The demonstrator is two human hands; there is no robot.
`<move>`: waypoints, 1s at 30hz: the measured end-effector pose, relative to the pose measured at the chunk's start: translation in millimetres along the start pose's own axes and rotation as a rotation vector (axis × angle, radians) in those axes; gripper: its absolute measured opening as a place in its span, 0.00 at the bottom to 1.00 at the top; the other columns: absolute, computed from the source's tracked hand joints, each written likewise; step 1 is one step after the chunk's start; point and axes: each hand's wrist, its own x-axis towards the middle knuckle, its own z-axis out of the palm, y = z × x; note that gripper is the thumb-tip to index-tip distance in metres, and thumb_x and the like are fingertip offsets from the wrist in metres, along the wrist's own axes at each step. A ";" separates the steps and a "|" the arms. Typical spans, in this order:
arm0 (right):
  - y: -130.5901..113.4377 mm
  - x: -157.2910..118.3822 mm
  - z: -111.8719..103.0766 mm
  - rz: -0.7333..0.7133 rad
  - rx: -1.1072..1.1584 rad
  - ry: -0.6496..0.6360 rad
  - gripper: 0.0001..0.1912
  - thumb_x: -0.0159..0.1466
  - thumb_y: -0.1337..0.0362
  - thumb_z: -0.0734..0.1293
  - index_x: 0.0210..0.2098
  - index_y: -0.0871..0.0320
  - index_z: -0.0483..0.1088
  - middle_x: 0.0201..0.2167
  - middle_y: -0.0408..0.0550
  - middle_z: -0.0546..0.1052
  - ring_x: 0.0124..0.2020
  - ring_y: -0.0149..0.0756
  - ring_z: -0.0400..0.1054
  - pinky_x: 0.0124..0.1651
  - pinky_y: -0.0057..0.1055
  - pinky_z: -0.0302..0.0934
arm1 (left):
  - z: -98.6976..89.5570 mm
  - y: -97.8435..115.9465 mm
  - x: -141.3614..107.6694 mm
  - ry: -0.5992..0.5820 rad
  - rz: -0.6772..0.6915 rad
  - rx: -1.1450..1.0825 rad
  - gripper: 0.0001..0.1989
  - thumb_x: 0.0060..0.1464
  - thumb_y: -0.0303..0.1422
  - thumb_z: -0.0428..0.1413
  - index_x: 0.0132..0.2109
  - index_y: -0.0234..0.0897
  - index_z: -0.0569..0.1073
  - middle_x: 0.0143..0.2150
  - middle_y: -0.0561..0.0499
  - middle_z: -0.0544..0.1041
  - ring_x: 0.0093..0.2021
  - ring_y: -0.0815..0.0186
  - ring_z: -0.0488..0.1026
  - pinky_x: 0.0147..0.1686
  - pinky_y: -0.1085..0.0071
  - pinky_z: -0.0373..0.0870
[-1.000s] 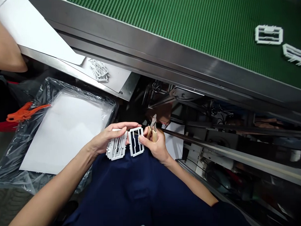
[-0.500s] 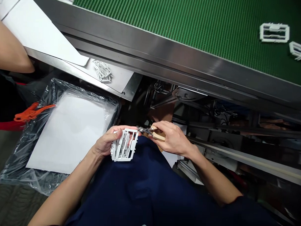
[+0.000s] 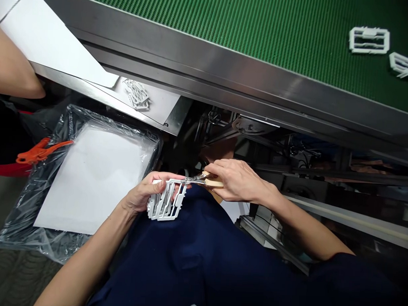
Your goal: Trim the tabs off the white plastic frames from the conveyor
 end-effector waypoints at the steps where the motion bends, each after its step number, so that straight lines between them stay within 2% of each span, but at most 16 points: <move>1: 0.1 -0.3 -0.1 0.000 0.000 -0.002 0.12 0.59 0.61 0.60 0.40 0.58 0.69 0.29 0.46 0.72 0.30 0.33 0.64 0.30 0.28 0.49 | -0.3 -0.2 0.1 0.001 0.001 0.005 0.28 0.44 0.43 0.64 0.48 0.27 0.76 0.36 0.38 0.78 0.27 0.64 0.72 0.26 0.73 0.71; 4: -0.2 -1.3 -0.8 0.003 -0.006 0.001 0.11 0.59 0.62 0.60 0.38 0.58 0.69 0.28 0.45 0.71 0.28 0.32 0.63 0.28 0.27 0.46 | -1.1 -0.8 0.4 0.002 0.007 0.005 0.26 0.43 0.42 0.65 0.47 0.29 0.77 0.41 0.36 0.78 0.28 0.64 0.73 0.26 0.73 0.71; 8: -0.1 -1.5 1.3 0.011 0.040 0.018 0.07 0.57 0.64 0.60 0.32 0.58 0.68 0.24 0.43 0.68 0.23 0.28 0.57 0.26 0.27 0.42 | -1.3 -1.4 -0.1 -0.005 0.000 -0.006 0.26 0.43 0.41 0.65 0.47 0.28 0.77 0.40 0.36 0.78 0.28 0.64 0.73 0.24 0.74 0.71; 12: 3.4 0.1 13.2 0.045 0.328 0.077 0.06 0.58 0.62 0.62 0.30 0.59 0.68 0.21 0.39 0.66 0.22 0.25 0.54 0.26 0.25 0.44 | 1.9 -1.3 -0.6 -0.003 0.024 -0.048 0.25 0.44 0.40 0.64 0.47 0.29 0.77 0.41 0.36 0.78 0.28 0.63 0.73 0.26 0.72 0.73; 17: -1.8 4.0 35.5 0.278 0.713 0.181 0.17 0.60 0.50 0.63 0.28 0.59 0.66 0.21 0.38 0.64 0.23 0.24 0.54 0.27 0.23 0.48 | 4.4 1.2 1.9 0.032 0.069 -0.124 0.23 0.44 0.38 0.65 0.47 0.31 0.76 0.44 0.37 0.78 0.29 0.63 0.75 0.29 0.71 0.74; 19: -11.3 7.3 44.6 0.370 0.801 0.234 0.18 0.59 0.49 0.63 0.27 0.59 0.64 0.22 0.38 0.64 0.23 0.25 0.56 0.27 0.23 0.50 | 5.2 2.3 6.2 0.101 0.079 -0.122 0.23 0.44 0.36 0.65 0.48 0.32 0.75 0.45 0.39 0.77 0.29 0.64 0.75 0.30 0.71 0.75; 21: -23.3 12.1 53.3 0.429 0.886 0.275 0.18 0.57 0.49 0.65 0.29 0.58 0.65 0.24 0.38 0.67 0.25 0.26 0.59 0.29 0.24 0.53 | 8.5 3.3 13.4 0.221 0.090 -0.096 0.22 0.45 0.34 0.65 0.48 0.33 0.75 0.44 0.41 0.78 0.30 0.65 0.75 0.32 0.71 0.75; 24: -37.3 20.9 63.8 0.454 0.999 0.286 0.18 0.53 0.50 0.69 0.35 0.57 0.67 0.29 0.40 0.72 0.30 0.30 0.65 0.34 0.27 0.58 | 20.2 5.5 26.9 0.383 0.122 -0.041 0.16 0.45 0.31 0.65 0.43 0.34 0.75 0.36 0.47 0.78 0.31 0.65 0.75 0.31 0.73 0.74; 27: -36.0 27.1 71.1 0.405 1.231 0.310 0.19 0.51 0.53 0.71 0.35 0.57 0.66 0.31 0.42 0.73 0.33 0.32 0.68 0.38 0.29 0.61 | 34.4 10.4 35.7 0.464 0.159 0.021 0.13 0.44 0.30 0.66 0.39 0.33 0.75 0.29 0.50 0.76 0.26 0.68 0.73 0.26 0.76 0.72; 30: -20.9 27.2 78.7 0.276 1.682 0.245 0.18 0.53 0.53 0.70 0.35 0.58 0.64 0.31 0.44 0.74 0.31 0.32 0.70 0.39 0.32 0.63 | 41.4 17.5 34.6 0.478 0.131 0.081 0.15 0.44 0.31 0.66 0.40 0.31 0.75 0.27 0.50 0.75 0.23 0.71 0.71 0.23 0.79 0.70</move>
